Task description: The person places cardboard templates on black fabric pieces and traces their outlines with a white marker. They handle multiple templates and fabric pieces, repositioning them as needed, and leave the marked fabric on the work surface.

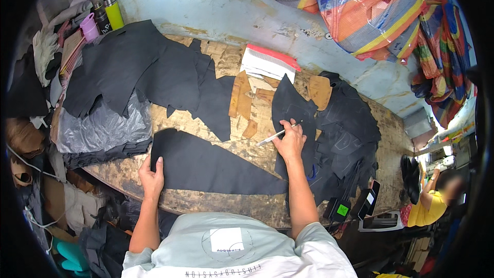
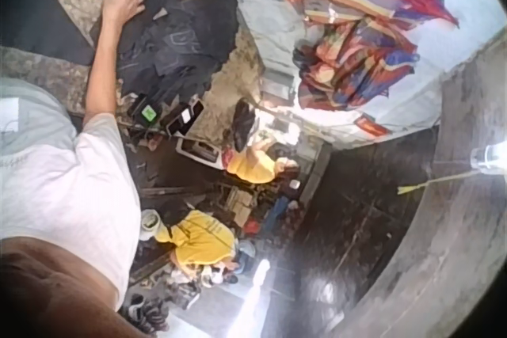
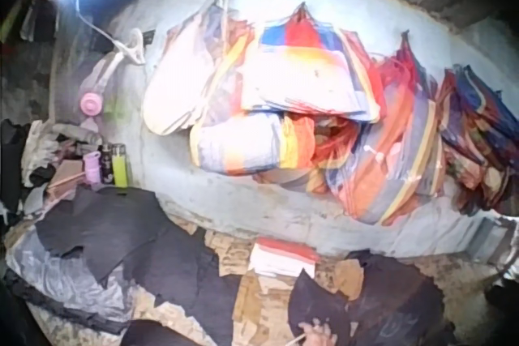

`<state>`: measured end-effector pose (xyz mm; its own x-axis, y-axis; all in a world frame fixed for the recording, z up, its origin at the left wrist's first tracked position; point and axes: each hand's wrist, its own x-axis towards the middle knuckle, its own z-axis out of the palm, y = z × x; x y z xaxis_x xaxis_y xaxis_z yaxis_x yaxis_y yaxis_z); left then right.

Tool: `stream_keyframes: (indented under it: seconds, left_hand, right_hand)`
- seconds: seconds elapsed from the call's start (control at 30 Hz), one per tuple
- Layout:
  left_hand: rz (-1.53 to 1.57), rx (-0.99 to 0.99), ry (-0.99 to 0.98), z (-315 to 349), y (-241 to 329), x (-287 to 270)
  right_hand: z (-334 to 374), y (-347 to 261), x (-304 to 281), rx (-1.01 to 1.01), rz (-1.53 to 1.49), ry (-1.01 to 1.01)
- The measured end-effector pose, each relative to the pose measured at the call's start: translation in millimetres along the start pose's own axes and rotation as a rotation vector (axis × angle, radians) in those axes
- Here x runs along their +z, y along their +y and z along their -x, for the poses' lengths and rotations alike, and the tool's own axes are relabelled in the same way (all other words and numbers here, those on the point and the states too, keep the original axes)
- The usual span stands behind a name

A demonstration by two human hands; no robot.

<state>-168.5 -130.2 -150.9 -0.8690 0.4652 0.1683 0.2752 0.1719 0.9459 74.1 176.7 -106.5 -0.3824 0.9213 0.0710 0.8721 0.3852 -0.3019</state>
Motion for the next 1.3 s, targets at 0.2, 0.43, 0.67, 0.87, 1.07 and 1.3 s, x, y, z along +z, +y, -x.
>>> stream_keyframes:
  seconds: [0.2, 0.43, 0.67, 0.87, 1.07, 1.3]
  left_hand:
    - [-0.022, 0.058, -0.104, -0.9, 7.8, -6.1]
    - [-0.156, 0.135, -0.148, -3.6, 2.2, -10.2]
    - [-0.028, 0.09, -0.025, -1.2, -5.7, -7.1]
    - [0.03, 0.005, 0.045, 0.0, -5.0, -4.3]
    - [-0.22, 0.277, 0.059, -4.9, 2.2, 1.5]
    - [-0.253, 0.11, -0.019, -4.2, 10.9, -1.2]
  right_hand:
    - [-9.9, 22.2, 15.0, 0.103, -0.003, 0.261]
    - [-32.3, 27.9, -11.7, 0.208, 0.144, 0.594]
    - [-116.5, -42.5, 14.8, -0.44, -0.394, -0.014]
    - [-156.5, -70.6, 34.4, -0.291, -0.12, -0.116]
    - [-175.3, -65.8, 29.8, -0.17, -0.074, -0.306]
    - [-177.2, -52.5, -5.4, -0.162, -0.703, -0.062]
